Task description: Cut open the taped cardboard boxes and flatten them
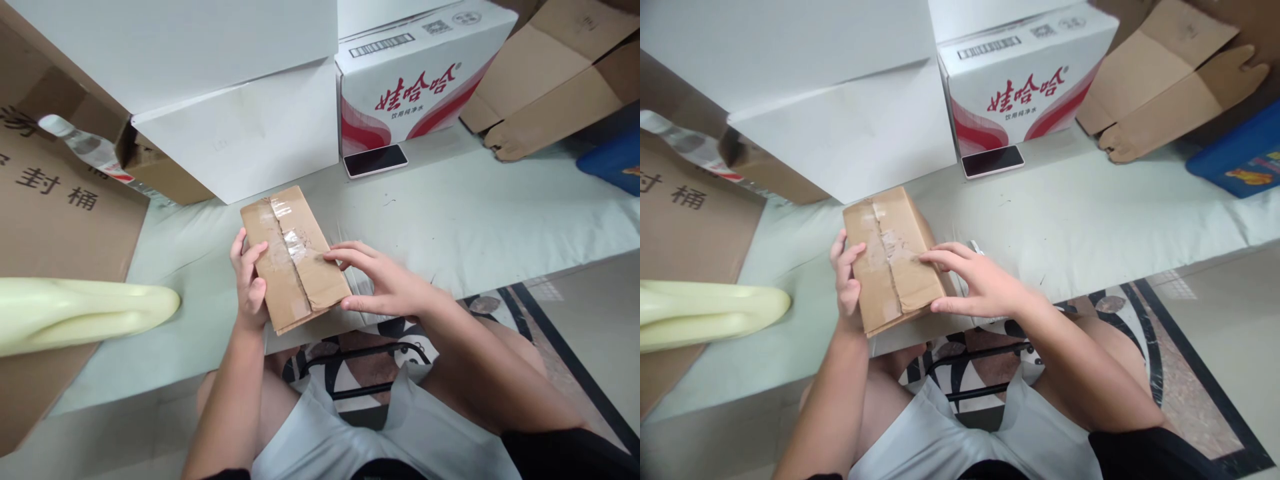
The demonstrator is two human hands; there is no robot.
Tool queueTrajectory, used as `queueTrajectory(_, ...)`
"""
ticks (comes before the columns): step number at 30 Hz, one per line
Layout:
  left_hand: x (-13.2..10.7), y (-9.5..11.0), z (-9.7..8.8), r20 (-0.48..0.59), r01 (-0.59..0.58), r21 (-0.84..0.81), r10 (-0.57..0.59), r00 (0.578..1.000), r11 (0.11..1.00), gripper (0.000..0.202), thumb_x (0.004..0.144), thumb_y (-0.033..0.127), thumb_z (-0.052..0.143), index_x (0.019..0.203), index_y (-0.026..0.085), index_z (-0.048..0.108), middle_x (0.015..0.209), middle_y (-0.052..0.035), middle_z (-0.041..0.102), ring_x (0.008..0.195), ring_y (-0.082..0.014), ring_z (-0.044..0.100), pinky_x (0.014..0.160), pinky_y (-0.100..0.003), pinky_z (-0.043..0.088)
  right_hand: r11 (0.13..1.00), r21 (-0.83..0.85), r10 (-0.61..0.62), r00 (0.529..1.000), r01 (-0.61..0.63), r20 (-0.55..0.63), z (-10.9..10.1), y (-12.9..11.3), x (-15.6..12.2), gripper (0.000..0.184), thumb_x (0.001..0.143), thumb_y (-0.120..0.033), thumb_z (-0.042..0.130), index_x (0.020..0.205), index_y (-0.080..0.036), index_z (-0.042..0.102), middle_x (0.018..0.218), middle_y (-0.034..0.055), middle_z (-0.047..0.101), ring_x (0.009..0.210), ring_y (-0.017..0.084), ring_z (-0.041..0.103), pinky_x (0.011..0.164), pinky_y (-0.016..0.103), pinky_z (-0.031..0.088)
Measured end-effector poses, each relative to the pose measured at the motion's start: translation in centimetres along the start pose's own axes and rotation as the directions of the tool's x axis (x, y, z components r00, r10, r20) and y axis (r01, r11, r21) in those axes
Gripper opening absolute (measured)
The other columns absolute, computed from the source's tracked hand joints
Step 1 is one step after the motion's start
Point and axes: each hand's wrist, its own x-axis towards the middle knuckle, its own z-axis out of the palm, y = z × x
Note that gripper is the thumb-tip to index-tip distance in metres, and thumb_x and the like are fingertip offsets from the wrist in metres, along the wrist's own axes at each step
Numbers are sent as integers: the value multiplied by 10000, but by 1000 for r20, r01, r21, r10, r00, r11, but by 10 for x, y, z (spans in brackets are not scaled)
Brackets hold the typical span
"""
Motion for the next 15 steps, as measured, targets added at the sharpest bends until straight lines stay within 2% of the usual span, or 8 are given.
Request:
queueTrajectory(5, 1, 0, 0, -8, -18, 8, 18, 1000, 1000, 616, 900, 729, 420, 1221, 257, 651, 1576, -118, 394, 1532, -376, 308, 1274, -571, 207, 1000, 12, 17, 1000, -17, -1, 0, 1, -1, 676, 879, -578, 701, 1448, -273, 501, 1403, 139, 594, 1176, 256, 646, 1036, 507, 569)
queueTrajectory(10, 0, -2, 1, -9, -74, -23, 74, 997, 997, 551, 936, 657, 419, 1265, 277, 643, 1589, -108, 390, 1523, -358, 338, 1270, -559, 229, 999, 31, 26, 1000, -26, 5, 2, 4, -1, 675, 876, -579, 703, 1449, -289, 493, 1398, 136, 588, 1114, 245, 660, 1015, 515, 577)
queueTrajectory(15, 1, -3, 1, -16, -44, -2, 43, 999, 999, 598, 918, 707, 412, 1242, 265, 650, 1579, -114, 398, 1505, -369, 359, 1261, -561, 252, 999, 37, 24, 1000, -24, 3, 2, 4, -1, 678, 880, -569, 704, 1454, -279, 490, 1398, 137, 582, 1160, 252, 642, 1029, 503, 570)
